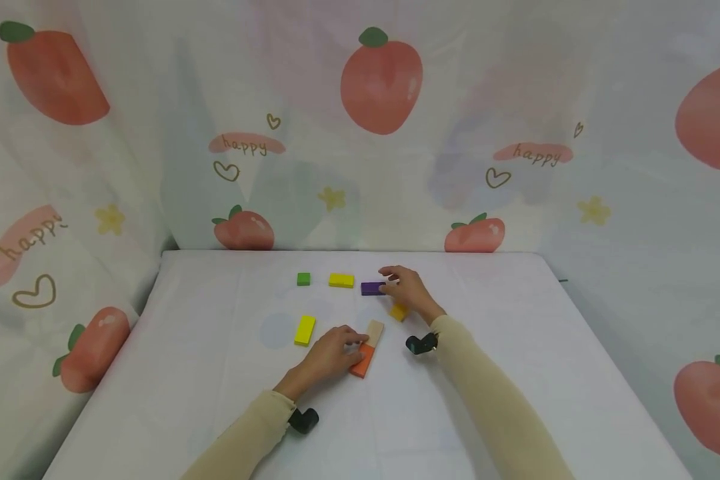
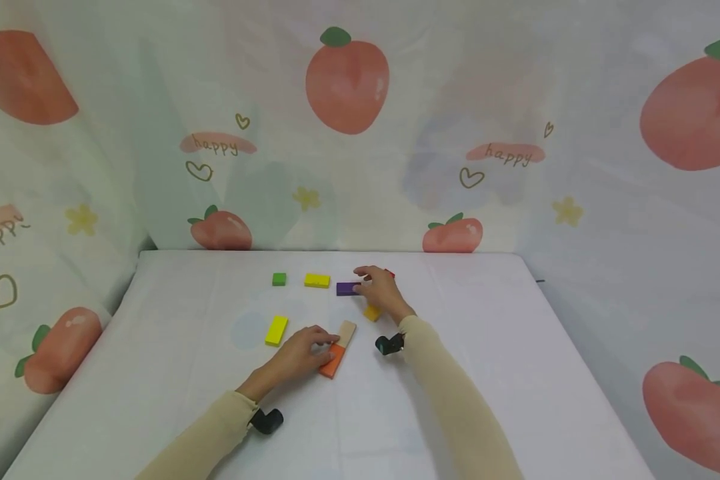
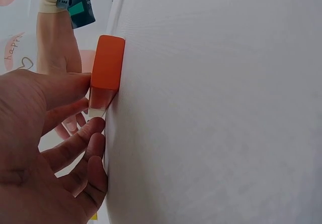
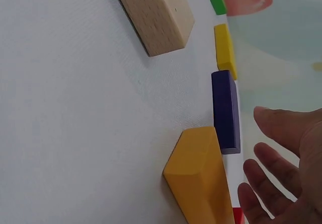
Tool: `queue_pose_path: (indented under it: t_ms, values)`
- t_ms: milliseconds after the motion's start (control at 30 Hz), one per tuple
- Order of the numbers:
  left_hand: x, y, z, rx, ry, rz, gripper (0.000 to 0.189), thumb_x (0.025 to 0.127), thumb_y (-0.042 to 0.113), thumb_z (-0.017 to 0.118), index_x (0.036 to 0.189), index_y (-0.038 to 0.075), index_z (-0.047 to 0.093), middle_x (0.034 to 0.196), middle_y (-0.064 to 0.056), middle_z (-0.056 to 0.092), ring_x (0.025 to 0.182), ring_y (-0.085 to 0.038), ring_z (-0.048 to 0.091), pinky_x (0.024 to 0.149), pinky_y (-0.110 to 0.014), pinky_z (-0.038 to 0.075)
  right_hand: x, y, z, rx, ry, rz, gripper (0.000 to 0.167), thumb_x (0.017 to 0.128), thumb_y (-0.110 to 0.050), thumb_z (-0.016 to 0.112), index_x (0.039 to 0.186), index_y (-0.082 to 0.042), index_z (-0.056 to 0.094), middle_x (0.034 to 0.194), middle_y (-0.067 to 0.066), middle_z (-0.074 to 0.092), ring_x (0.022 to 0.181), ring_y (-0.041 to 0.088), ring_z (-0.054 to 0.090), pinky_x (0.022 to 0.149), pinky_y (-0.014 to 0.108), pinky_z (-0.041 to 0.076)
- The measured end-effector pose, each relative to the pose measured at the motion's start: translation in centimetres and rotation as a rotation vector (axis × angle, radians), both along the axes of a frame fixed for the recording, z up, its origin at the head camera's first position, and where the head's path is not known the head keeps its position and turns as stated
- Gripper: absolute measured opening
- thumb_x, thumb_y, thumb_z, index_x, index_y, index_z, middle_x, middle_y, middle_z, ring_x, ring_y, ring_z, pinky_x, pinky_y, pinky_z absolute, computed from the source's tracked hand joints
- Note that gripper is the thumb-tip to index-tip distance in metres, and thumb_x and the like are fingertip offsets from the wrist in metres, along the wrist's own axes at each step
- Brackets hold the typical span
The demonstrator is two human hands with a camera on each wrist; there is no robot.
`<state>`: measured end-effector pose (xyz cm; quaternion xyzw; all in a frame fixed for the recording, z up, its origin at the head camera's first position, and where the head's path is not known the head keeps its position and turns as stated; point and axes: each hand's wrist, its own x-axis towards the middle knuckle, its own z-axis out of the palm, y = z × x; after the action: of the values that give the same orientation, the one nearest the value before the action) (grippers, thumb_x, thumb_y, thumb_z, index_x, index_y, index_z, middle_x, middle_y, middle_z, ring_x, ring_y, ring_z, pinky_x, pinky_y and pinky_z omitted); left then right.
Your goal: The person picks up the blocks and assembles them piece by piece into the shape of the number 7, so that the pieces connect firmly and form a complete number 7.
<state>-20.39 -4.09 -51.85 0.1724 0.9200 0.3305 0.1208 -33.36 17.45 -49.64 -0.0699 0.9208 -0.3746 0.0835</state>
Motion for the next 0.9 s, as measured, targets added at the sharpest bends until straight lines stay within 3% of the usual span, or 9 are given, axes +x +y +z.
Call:
queue_pose_path:
  t_ms: [567, 900]
  values:
    - [0.2, 0.1, -0.3, -0.004, 0.007, 0.006, 0.036, 0.094, 0.028, 0.067, 0.130, 0.027, 0.065, 0.118, 0.004, 0.064, 0.112, -0.016, 0.057, 0.100, -0.038, 0.051, 0.1, -0.8, -1.0, 0.023, -0.028, 0.009, 0.043, 0.093, -0.022, 0.068, 0.135, -0.021, 0.058, 0.139, 0.009, 0.055, 0.128, 0.030, 0.051, 0.112, 0.050, 0.041]
    - [0.1, -0.1, -0.3, 0.001, 0.034, -0.017, 0.036, 0.095, 0.031, 0.065, 0.130, 0.027, 0.065, 0.121, 0.003, 0.062, 0.115, -0.017, 0.056, 0.103, -0.040, 0.048, -0.1, -0.9, -1.4, 0.049, 0.025, 0.046, 0.038, 0.092, -0.017, 0.069, 0.130, -0.016, 0.063, 0.139, 0.012, 0.055, 0.126, 0.031, 0.053, 0.111, 0.050, 0.041]
